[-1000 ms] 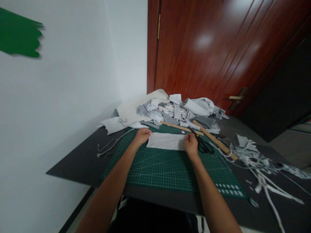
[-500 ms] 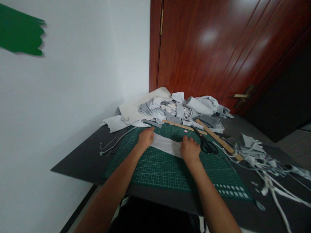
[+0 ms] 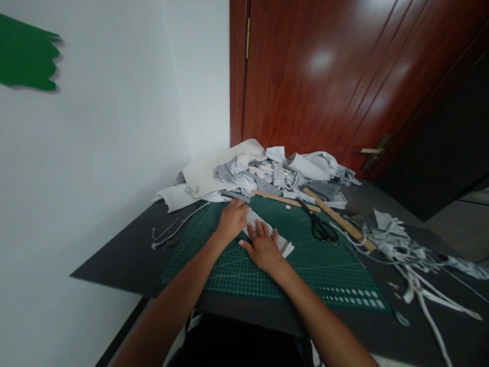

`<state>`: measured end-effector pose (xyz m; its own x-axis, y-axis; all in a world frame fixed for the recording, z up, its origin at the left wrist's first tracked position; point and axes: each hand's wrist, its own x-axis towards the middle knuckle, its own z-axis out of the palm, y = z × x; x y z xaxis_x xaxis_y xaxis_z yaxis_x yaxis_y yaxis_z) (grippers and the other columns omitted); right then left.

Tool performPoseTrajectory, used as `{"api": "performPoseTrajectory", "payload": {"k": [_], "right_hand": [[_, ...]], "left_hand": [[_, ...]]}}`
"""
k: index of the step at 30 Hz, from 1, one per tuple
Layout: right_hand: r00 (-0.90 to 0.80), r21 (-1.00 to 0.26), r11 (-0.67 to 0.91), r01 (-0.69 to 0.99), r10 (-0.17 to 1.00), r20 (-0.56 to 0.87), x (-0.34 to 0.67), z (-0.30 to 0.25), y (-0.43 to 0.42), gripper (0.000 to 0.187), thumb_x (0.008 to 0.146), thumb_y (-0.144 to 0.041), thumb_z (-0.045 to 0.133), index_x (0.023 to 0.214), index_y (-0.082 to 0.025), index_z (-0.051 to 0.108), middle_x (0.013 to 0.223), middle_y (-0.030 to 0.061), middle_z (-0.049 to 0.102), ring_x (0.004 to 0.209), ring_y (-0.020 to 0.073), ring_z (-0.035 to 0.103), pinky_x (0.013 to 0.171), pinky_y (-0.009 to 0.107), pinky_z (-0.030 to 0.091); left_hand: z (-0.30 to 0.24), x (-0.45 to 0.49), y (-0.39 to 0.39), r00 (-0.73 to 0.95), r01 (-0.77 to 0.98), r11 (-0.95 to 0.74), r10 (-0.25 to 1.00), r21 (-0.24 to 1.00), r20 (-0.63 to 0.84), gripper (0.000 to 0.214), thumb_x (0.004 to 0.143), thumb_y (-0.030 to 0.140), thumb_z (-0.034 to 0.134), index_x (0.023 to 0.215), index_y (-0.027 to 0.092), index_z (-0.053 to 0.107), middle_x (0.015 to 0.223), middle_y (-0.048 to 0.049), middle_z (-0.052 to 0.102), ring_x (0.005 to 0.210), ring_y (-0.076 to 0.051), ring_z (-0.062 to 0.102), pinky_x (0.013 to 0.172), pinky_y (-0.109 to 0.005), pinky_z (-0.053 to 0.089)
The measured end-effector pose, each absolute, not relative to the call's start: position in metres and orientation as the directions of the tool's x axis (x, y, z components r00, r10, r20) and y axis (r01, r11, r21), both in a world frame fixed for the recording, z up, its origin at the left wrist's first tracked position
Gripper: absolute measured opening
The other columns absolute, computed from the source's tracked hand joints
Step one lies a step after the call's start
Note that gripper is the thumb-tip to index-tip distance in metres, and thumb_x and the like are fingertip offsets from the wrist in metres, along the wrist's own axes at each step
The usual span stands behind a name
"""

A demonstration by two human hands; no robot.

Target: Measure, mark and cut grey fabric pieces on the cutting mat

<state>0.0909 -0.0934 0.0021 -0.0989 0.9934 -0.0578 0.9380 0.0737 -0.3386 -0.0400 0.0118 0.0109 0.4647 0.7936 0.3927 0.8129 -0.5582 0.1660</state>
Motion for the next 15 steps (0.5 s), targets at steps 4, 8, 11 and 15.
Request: {"api": "performPoseTrajectory", "payload": {"k": [4,8,11,15], "right_hand": [[-0.049,-0.387,0.015,0.922,0.996,-0.079,0.081,0.004,-0.099,0.095,0.101,-0.069,0.039,0.166,-0.004,0.019,0.172,0.0283,0.012,0.161,0.0401,0.008,0.123,0.067,0.007],[-0.071,-0.371,0.053,0.927,0.997,-0.035,0.083,0.015,-0.109,0.103,0.092,-0.079,0.045,0.162,-0.005,0.033,0.166,0.031,0.031,0.155,0.0445,0.026,0.12,0.064,0.02],[-0.111,-0.332,0.112,0.937,0.994,0.022,0.086,0.027,-0.117,0.091,0.091,-0.081,0.047,0.152,-0.012,0.053,0.149,0.0269,0.056,0.139,0.0443,0.048,0.111,0.059,0.035],[-0.105,-0.288,0.116,0.951,0.993,0.055,0.098,0.038,-0.114,0.068,0.099,-0.071,0.043,0.134,-0.019,0.068,0.125,0.0194,0.072,0.121,0.0388,0.062,0.102,0.053,0.042]], "left_hand": [[-0.006,-0.027,0.008,0.586,0.757,-0.639,0.757,0.138,0.289,0.031,0.104,0.028,0.047,0.119,0.015,0.071,0.132,-0.0145,0.067,0.126,-0.027,0.06,0.108,-0.038,0.047],[-0.02,-0.032,0.017,0.617,0.744,-0.653,0.753,0.141,0.228,0.049,0.106,0.033,0.043,0.148,0.011,0.052,0.158,-0.0177,0.048,0.15,-0.031,0.04,0.123,-0.047,0.032],[-0.024,-0.039,0.025,0.65,0.724,-0.675,0.737,0.145,0.188,0.054,0.106,0.036,0.043,0.155,0.014,0.045,0.164,-0.0147,0.041,0.155,-0.031,0.033,0.126,-0.048,0.027],[-0.022,-0.045,0.03,0.716,0.667,-0.729,0.684,0.15,0.138,0.056,0.104,0.039,0.049,0.157,0.022,0.043,0.167,-0.012,0.037,0.157,-0.03,0.028,0.127,-0.048,0.024]]}}
